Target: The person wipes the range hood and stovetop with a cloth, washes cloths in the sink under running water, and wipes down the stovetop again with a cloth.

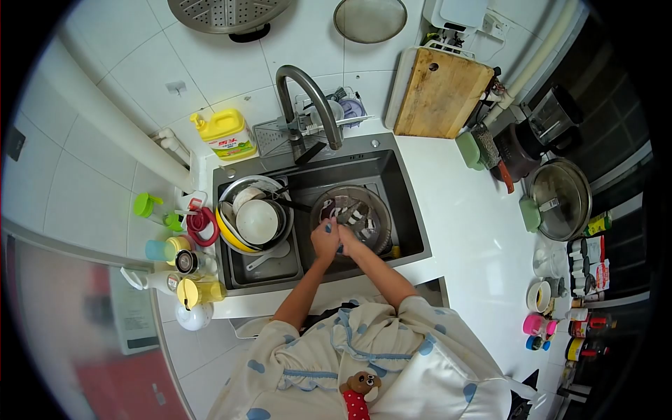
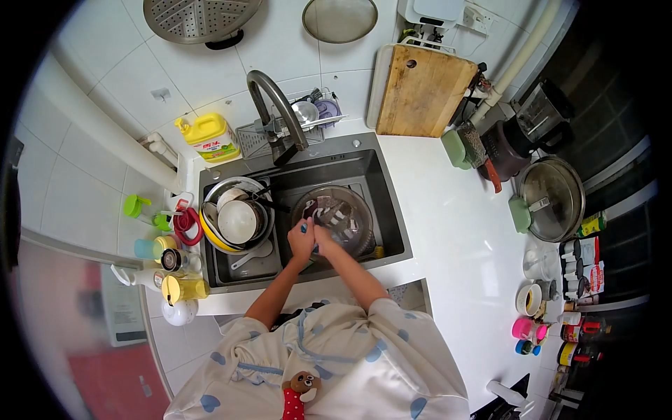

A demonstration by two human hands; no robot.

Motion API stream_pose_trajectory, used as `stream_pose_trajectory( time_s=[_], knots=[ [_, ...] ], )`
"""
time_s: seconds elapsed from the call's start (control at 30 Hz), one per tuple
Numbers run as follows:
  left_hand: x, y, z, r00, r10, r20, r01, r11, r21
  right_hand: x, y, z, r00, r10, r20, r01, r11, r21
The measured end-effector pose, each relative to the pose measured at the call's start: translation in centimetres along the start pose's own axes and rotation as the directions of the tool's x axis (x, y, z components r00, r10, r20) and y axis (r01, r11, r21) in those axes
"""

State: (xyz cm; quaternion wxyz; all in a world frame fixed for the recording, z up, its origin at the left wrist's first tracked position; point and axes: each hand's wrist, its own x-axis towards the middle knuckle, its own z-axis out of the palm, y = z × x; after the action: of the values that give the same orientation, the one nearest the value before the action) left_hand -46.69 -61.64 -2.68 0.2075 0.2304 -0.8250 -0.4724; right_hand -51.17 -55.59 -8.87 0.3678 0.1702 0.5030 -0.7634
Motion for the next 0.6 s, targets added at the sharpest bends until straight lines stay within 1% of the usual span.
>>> stream_pose_trajectory(
  time_s=[0.03,0.07,0.1,0.13,0.17,0.2,0.23,0.27,0.3,0.33,0.37,0.4,0.43,0.47,0.5,0.53,0.57,0.6],
  knots=[
    [-0.1,0.0,-0.1,1.0,0.0,0.001,0.0,1.0,0.001,0.1,0.0,-0.7,0.955,0.115,0.273,-0.148,0.983,0.105],
    [-0.1,0.1,-0.3,0.999,0.016,0.03,-0.017,1.0,0.012,0.2,0.0,-1.2,0.955,0.115,0.275,-0.149,0.983,0.108],
    [-0.1,0.1,-0.5,0.998,0.035,0.059,-0.036,0.999,0.022,-0.9,-0.9,-0.9,0.972,0.13,0.195,-0.131,0.991,-0.009],
    [-0.1,-1.4,-0.3,0.997,0.04,0.06,-0.041,0.999,0.024,-1.7,-1.9,-0.5,0.985,0.133,0.113,-0.118,0.985,-0.126],
    [0.0,-4.2,0.5,0.989,-0.061,0.137,0.079,0.988,-0.133,-2.4,-2.9,-0.3,0.985,0.127,0.114,-0.113,0.986,-0.123],
    [0.3,-4.3,0.1,0.963,-0.148,0.228,0.209,0.938,-0.277,-2.5,-3.4,-0.5,0.997,-0.071,0.005,0.065,0.877,-0.477],
    [0.5,-4.4,-0.3,0.963,-0.146,0.228,0.207,0.938,-0.277,-2.7,-3.7,-0.5,0.957,-0.29,-0.025,0.165,0.613,-0.773],
    [0.6,-4.6,-0.7,0.793,-0.416,0.445,0.604,0.628,-0.49,-2.8,-3.6,-0.3,0.903,-0.43,0.019,0.26,0.51,-0.82],
    [0.5,-4.3,-1.3,0.509,-0.511,0.693,0.843,0.135,-0.52,-3.3,-3.7,-0.1,0.904,-0.427,0.015,0.257,0.513,-0.819],
    [0.6,-4.7,-1.4,0.499,-0.432,0.751,0.861,0.15,-0.487,-4.2,-3.9,0.6,0.826,-0.55,0.122,0.375,0.376,-0.847],
    [0.4,-5.0,-1.3,0.498,-0.432,0.752,0.862,0.148,-0.485,-5.1,-4.3,1.4,0.724,-0.648,0.237,0.474,0.218,-0.853],
    [0.4,-4.2,-1.6,0.477,-0.327,0.816,0.872,0.062,-0.485,-6.0,-4.1,2.3,0.745,-0.614,0.259,0.458,0.19,-0.868],
    [0.5,-3.6,-1.9,0.458,-0.214,0.863,0.881,-0.023,-0.473,-7.0,-4.2,2.5,0.745,-0.615,0.259,0.458,0.189,-0.868],
    [0.5,-2.9,-2.1,0.459,-0.214,0.862,0.88,-0.022,-0.474,-7.8,-4.2,2.6,0.627,-0.641,0.443,0.539,-0.053,-0.841],
    [0.6,-2.5,-1.9,0.475,-0.152,0.867,0.865,-0.097,-0.492,-8.0,-4.0,2.4,0.495,-0.613,0.615,0.581,-0.293,-0.759],
    [0.5,-2.0,-1.8,0.494,-0.091,0.865,0.847,-0.172,-0.502,-7.7,-4.0,2.7,0.458,-0.634,0.623,0.609,-0.287,-0.739],
    [0.3,-1.7,-1.8,0.496,-0.091,0.863,0.846,-0.172,-0.504,-7.6,-3.9,2.7,0.456,-0.633,0.625,0.61,-0.289,-0.738],
    [0.1,-1.9,-1.5,0.589,-0.072,0.805,0.807,-0.013,-0.591,-8.0,-4.1,3.0,0.484,-0.641,0.596,0.595,-0.259,-0.761]
  ],
)
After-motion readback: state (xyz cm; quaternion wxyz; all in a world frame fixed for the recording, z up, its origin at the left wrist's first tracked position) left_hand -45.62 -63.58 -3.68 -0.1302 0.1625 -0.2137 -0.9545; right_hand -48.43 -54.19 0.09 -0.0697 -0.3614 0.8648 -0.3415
